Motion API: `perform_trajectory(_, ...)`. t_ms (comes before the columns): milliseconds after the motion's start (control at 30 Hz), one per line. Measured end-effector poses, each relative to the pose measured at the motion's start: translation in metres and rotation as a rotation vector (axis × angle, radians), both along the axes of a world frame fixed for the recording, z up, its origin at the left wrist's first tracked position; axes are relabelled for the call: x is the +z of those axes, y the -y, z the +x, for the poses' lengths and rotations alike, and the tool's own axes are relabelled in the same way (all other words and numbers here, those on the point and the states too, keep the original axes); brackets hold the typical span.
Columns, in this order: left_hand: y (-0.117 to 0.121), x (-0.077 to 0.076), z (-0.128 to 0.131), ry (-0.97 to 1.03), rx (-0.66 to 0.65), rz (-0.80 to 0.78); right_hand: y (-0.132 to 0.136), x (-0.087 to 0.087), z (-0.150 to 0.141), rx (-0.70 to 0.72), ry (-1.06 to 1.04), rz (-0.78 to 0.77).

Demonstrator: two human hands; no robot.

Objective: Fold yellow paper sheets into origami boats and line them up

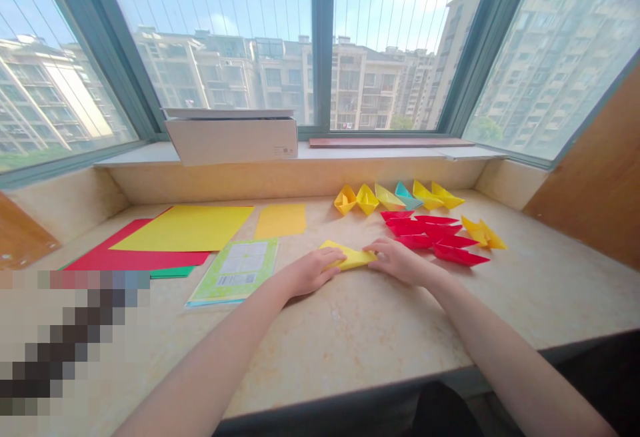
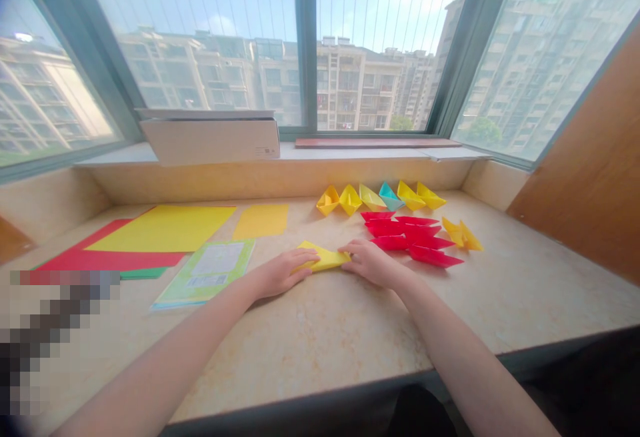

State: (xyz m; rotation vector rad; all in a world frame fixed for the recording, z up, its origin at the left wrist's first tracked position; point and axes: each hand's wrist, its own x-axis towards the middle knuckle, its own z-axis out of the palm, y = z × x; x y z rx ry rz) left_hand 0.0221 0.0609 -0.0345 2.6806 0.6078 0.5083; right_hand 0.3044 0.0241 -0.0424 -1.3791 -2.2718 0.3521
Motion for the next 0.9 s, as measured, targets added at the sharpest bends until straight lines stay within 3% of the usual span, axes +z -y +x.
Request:
perform_trajectory(267,0.011,0.019,0.001,-0.052,0.218,0.402,0.002,0.007,-0.016,-0.034,-0.171,0.189)
perform_trajectory(367,0.012,0.024,0.002,-0.069,0.299,0.463,0.005,0.014,-0.024,-0.033,-0.265,0.285)
perform_trajectory(500,0.012,0.023,0.000,-0.006,0.290,0.436,0.010,0.020,-0.031,0.043,-0.351,0.355)
perform_trajectory(633,0.019,0.022,-0.002,0.106,0.227,0.366,0.016,0.022,-0.035,0.053,-0.445,0.269)
perform_trajectory(900,0.050,0.035,0.008,0.241,0.162,0.011,0.030,0.028,-0.047,0.034,-0.906,0.136)
